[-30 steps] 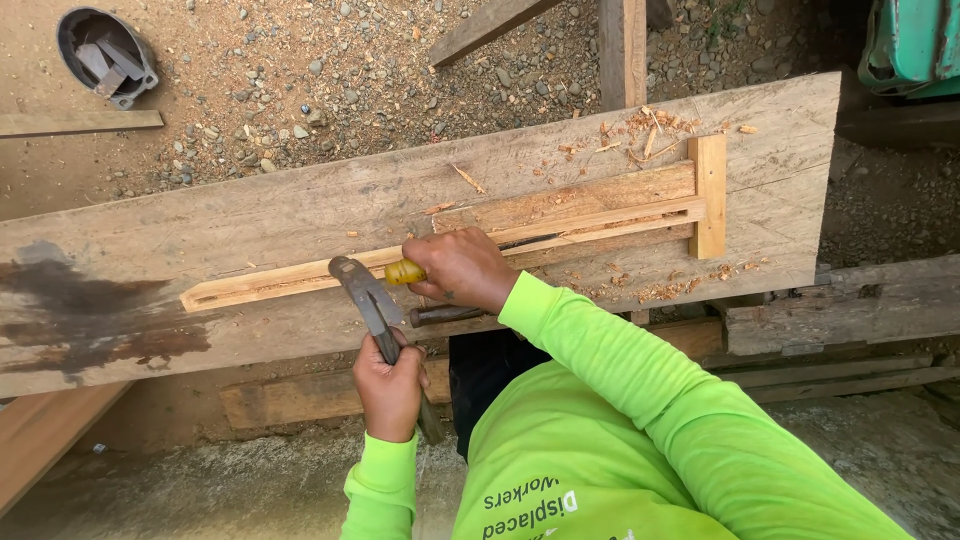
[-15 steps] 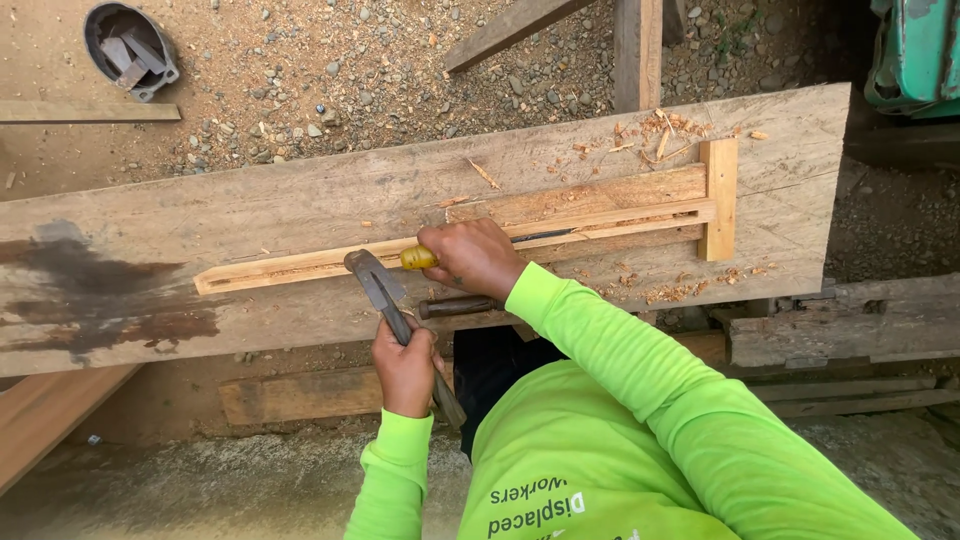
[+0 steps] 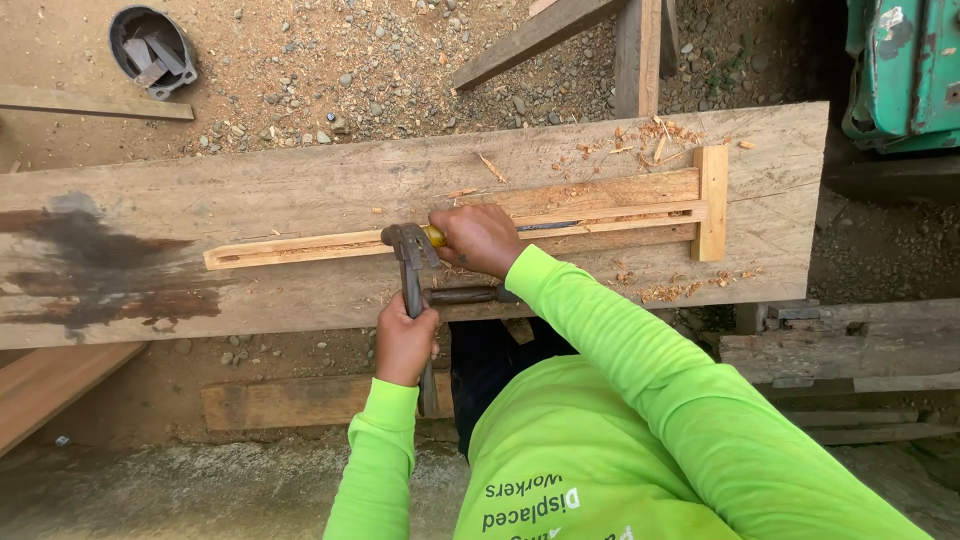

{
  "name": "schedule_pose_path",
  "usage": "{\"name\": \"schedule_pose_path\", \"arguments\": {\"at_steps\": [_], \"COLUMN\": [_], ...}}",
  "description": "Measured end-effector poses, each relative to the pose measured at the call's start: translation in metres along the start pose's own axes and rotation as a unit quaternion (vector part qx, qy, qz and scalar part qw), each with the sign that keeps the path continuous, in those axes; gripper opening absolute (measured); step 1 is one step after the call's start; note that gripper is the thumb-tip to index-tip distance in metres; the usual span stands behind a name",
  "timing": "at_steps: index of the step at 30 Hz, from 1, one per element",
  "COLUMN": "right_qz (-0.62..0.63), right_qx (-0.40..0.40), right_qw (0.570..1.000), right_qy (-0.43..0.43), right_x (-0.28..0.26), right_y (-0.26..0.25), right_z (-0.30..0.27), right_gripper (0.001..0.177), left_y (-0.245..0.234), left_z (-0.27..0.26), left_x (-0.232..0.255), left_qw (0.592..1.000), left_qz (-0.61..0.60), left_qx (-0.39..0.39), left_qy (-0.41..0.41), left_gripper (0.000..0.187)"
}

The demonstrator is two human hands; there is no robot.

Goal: Chiseling and carving a grooved track into a wooden bar using a chisel, screwdriver, and hammer on a workbench.

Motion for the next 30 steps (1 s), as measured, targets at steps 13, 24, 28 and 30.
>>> {"name": "schedule_pose_path", "arguments": {"at_steps": [13,24,28,30], "right_qz": [-0.009,-0.022,-0.019,-0.023], "right_qx": [-0.016,-0.028,-0.026,-0.026], "right_qw": [1.000,0.999,0.999,0.999], "right_qy": [0.016,0.034,0.031,0.035], "right_x": [-0.002,0.002,0.000,0.000], "right_y": [0.001,0.007,0.006,0.006], "right_z": [0.003,0.002,0.004,0.003], "right_gripper": [0.026,0.028,0.028,0.027], "left_y": [0.005,0.011,0.000,0.004], "left_z": [0.012,0.029,0.028,0.028], "left_x": [-0.009,-0.029,-0.029,-0.028], "left_qw": [0.998,0.990,0.997,0.989], "left_qz": [-0.036,-0.138,-0.072,-0.144], "left_qx": [0.020,0.021,-0.001,0.010], "left_qy": [0.038,-0.019,-0.006,-0.013], "left_gripper": [0.011,0.009,0.010,0.008]}}
Point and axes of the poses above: each hand's wrist, its own z-axis towards the middle knuckle, its own y-axis out of the palm, x = y × z, the point moved 5 cm from there along z, towards the middle knuckle, and after that the axes turned 4 degrees about -y, right-handed, at the moved point
